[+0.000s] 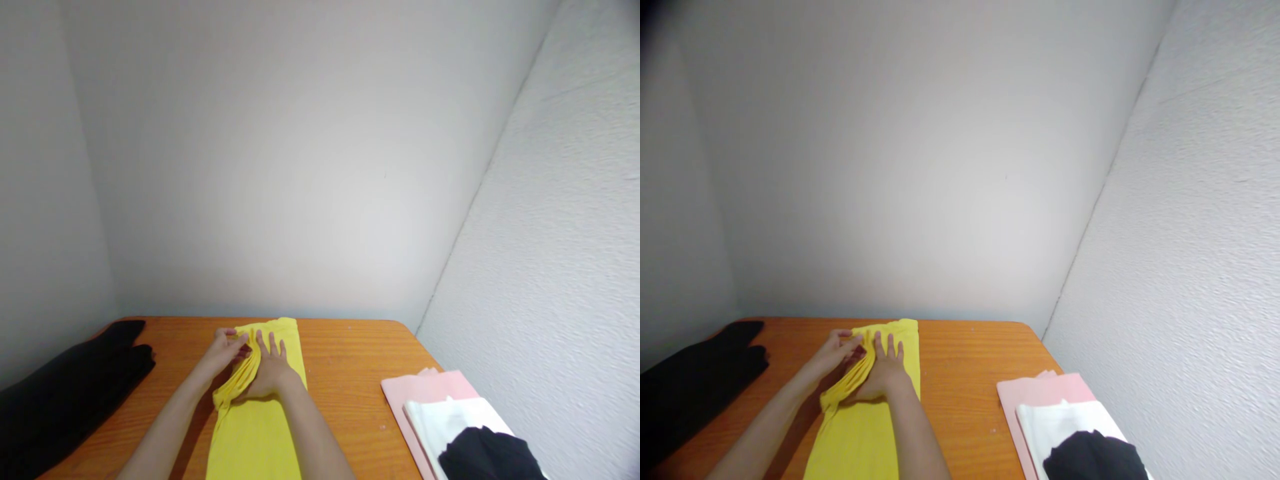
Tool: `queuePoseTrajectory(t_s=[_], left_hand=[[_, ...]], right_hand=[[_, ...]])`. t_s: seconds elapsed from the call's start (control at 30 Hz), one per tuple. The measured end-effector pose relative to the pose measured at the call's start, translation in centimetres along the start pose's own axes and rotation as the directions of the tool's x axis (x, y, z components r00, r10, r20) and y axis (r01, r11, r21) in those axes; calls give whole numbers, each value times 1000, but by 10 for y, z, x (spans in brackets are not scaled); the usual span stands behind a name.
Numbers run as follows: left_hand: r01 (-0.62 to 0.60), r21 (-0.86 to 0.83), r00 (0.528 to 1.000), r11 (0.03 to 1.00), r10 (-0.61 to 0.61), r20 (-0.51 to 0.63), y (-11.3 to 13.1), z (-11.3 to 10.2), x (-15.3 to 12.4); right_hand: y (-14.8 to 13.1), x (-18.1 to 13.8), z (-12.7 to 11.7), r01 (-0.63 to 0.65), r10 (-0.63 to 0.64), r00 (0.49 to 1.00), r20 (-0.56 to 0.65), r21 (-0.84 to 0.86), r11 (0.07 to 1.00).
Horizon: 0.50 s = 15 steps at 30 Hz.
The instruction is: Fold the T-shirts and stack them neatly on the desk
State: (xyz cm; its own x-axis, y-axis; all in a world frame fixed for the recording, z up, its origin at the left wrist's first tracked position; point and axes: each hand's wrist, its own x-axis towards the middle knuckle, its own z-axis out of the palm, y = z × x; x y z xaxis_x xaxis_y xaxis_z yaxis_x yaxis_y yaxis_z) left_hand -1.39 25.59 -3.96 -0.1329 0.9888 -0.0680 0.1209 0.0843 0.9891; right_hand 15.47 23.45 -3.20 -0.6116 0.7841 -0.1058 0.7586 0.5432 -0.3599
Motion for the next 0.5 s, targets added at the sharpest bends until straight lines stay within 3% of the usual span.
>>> queuePoseTrajectory(t_s=[0.17, 0.33, 0.5], left_hand=[[-14, -11, 994, 1000, 15, 106, -4, -2, 0], [-125, 91, 976, 988, 106, 192, -4, -5, -2], [-279, 275, 925, 920, 181, 333, -1, -9, -12]], right_hand=[[-1, 3, 2, -30, 31, 999, 12, -75, 997], [-6, 0, 4, -140, 144, 989, 43, -95, 986], [-21, -20, -26, -208, 224, 968, 113, -138, 968]])
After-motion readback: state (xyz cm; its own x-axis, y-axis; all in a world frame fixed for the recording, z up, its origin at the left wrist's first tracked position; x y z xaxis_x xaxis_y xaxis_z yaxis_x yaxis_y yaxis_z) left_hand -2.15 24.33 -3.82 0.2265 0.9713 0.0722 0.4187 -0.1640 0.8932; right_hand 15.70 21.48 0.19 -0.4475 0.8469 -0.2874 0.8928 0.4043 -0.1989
